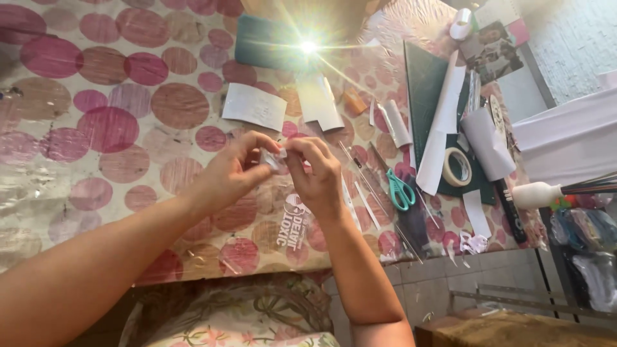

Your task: Weeding a vinyl decal using a weeding tool and trimming it with scissors on a work table

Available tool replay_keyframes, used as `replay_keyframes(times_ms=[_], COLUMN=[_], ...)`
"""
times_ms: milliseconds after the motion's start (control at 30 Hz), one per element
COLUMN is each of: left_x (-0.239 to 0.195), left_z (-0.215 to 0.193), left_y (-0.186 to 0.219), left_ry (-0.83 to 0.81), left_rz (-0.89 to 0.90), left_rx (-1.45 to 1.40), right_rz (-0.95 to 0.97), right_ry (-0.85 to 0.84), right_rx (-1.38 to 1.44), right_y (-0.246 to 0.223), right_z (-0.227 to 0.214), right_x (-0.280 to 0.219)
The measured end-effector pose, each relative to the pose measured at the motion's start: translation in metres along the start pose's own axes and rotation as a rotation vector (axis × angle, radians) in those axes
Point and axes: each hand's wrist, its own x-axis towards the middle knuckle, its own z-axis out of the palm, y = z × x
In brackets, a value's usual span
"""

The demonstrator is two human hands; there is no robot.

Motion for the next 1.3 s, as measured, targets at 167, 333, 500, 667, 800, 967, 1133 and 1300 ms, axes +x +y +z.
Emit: replay_keyframes(times_ms=[167, 333, 500, 667, 800, 967, 1133, 1300], left_x=[0.005, 0.006, 0.007, 0.006, 0.0, 0.002, 0.005, 0.003], left_z=[-0.003, -0.005, -0.007, -0.01, -0.007, -0.013, -0.008, -0.011], left_y=[0.011, 0.006, 0.008, 0.009, 0.024, 0.018, 0.016, 0.008], left_ry=[-0.024, 0.03, 0.021, -0.019, -0.002, -0.055, -0.079, -0.029], left_rz=[-0.032, -0.032, -0.051, -0.106, -0.126, -0.067, -0.046, -0.166], left_rx=[-0.004, -0.08, -0.122, 0.0, 0.184, 0.214, 0.16, 0.042], right_rz=[0.2, 0.431, 0.555, 0.449, 0.451, 0.492, 0.442, 0.452], right_ry=[0.019, 0.107, 0.134, 0.115, 0.14, 0.144, 0.137, 0.17], right_rx=[0.196, 0.437, 0.641, 0.571, 0.57, 0.759, 0.771, 0.746], right_y=[0.004, 0.02, 0.042, 0.014, 0.024, 0.031, 0.034, 0.05], right_z=[0.003, 0.007, 0.009, 0.004, 0.007, 0.009, 0.006, 0.017], right_x=[-0.012, -0.021, -0.029, -0.021, -0.023, -0.026, -0.026, -0.037])
